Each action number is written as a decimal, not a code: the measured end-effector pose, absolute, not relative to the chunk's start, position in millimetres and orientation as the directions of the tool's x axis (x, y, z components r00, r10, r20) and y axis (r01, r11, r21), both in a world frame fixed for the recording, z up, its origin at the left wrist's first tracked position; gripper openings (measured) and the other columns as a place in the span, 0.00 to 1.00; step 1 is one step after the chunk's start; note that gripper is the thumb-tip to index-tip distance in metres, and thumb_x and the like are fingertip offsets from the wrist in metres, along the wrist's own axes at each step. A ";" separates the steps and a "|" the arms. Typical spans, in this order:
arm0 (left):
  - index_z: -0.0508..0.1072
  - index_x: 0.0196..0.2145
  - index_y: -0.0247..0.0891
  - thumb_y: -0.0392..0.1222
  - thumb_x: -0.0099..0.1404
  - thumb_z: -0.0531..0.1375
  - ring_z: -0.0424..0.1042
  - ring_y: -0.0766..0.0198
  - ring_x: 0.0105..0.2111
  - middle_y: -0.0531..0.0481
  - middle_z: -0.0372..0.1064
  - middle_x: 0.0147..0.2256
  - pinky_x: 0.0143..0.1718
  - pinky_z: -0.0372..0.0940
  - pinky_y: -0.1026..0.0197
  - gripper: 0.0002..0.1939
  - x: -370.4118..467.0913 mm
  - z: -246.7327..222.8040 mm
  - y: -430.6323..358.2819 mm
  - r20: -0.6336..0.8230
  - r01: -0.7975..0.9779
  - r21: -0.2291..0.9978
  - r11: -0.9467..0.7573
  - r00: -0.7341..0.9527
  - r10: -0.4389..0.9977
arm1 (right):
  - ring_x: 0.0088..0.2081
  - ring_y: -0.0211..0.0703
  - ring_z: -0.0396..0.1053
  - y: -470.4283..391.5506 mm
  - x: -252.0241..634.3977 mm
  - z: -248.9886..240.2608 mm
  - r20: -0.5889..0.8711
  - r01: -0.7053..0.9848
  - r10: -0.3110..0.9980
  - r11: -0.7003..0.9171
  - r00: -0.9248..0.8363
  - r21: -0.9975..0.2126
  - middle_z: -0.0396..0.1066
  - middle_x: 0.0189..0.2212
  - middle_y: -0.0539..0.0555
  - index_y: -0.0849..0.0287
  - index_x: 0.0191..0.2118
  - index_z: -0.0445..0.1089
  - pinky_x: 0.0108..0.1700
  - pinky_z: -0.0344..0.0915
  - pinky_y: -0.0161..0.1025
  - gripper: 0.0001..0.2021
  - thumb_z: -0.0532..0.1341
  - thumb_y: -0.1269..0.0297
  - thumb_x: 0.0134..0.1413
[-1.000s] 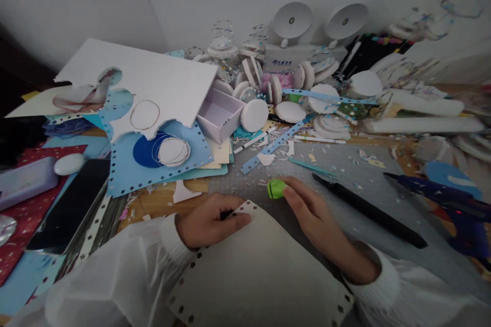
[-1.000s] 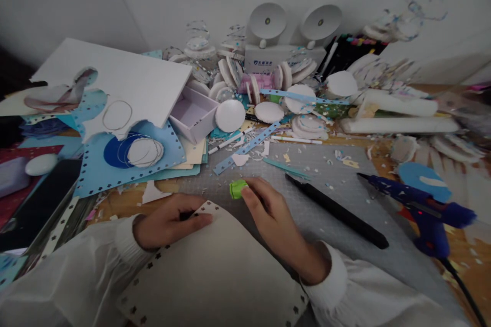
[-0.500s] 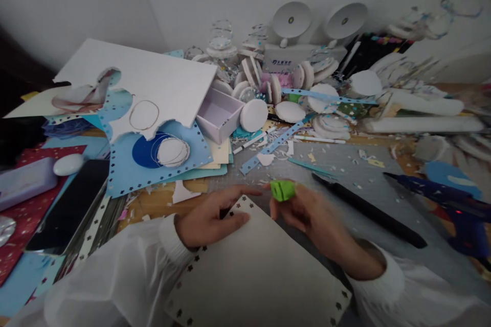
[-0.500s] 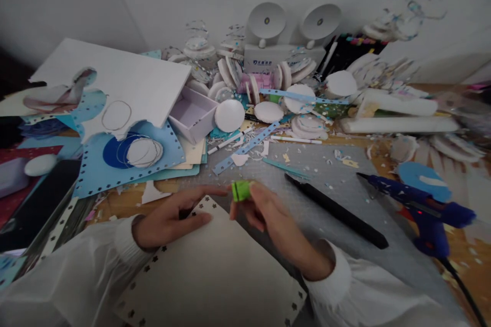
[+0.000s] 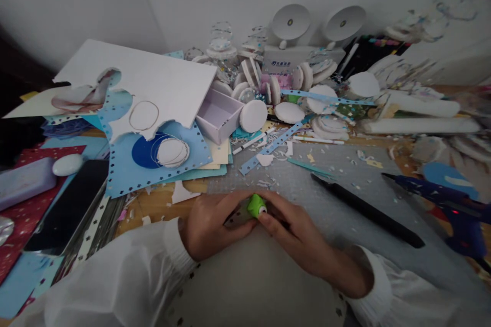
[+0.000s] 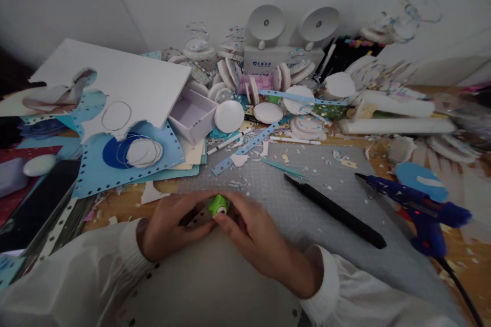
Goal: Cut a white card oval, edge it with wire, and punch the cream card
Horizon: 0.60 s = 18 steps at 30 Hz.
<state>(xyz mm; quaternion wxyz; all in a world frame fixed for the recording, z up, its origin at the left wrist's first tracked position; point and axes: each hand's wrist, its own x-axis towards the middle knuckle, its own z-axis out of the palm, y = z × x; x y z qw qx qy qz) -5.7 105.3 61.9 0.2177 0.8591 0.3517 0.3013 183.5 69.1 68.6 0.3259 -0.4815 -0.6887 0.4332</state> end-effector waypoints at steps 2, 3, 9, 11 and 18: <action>0.67 0.46 0.36 0.43 0.59 0.61 0.73 0.64 0.24 0.50 0.75 0.28 0.25 0.64 0.64 0.18 -6.2 61.5 104.7 0.467 0.476 0.479 -0.738 0.574 0.673 | 0.34 0.41 0.68 68.4 185.1 70.5 0.055 0.374 0.929 0.200 -0.365 -0.905 0.69 0.31 0.51 0.54 0.50 0.64 0.37 0.65 0.38 0.13 0.49 0.63 0.64; 0.67 0.46 0.36 0.43 0.59 0.61 0.73 0.63 0.24 0.49 0.75 0.27 0.25 0.64 0.64 0.17 -6.4 61.2 104.5 0.504 0.474 0.437 -0.764 0.575 0.645 | 0.34 0.41 0.68 68.2 186.0 71.2 0.059 0.376 0.921 0.214 -0.384 -0.901 0.68 0.30 0.51 0.54 0.50 0.64 0.38 0.65 0.38 0.13 0.47 0.64 0.65; 0.68 0.48 0.34 0.41 0.60 0.61 0.70 0.66 0.21 0.51 0.74 0.25 0.23 0.63 0.66 0.19 -7.5 60.0 104.6 0.490 0.430 0.473 -0.769 0.596 0.636 | 0.41 0.42 0.68 67.9 188.6 70.7 0.069 0.339 0.916 0.215 -0.396 -0.916 0.70 0.39 0.53 0.54 0.50 0.63 0.44 0.65 0.40 0.12 0.50 0.63 0.64; 0.67 0.51 0.37 0.39 0.60 0.60 0.68 0.69 0.21 0.53 0.72 0.25 0.23 0.62 0.68 0.20 -6.8 61.2 105.2 0.430 0.394 0.591 -0.704 0.585 0.688 | 0.42 0.43 0.68 68.5 188.5 69.1 0.022 0.283 0.937 0.127 -0.348 -0.951 0.69 0.40 0.54 0.54 0.50 0.62 0.44 0.67 0.40 0.13 0.54 0.59 0.61; 0.71 0.48 0.37 0.39 0.58 0.61 0.57 0.74 0.19 0.56 0.63 0.25 0.20 0.55 0.70 0.18 -7.0 66.1 110.9 0.085 0.338 0.889 -0.310 0.543 0.835 | 0.28 0.36 0.67 84.0 203.3 65.0 -0.049 -0.050 0.998 -0.047 0.033 -0.998 0.69 0.33 0.50 0.53 0.39 0.59 0.25 0.64 0.32 0.13 0.61 0.54 0.54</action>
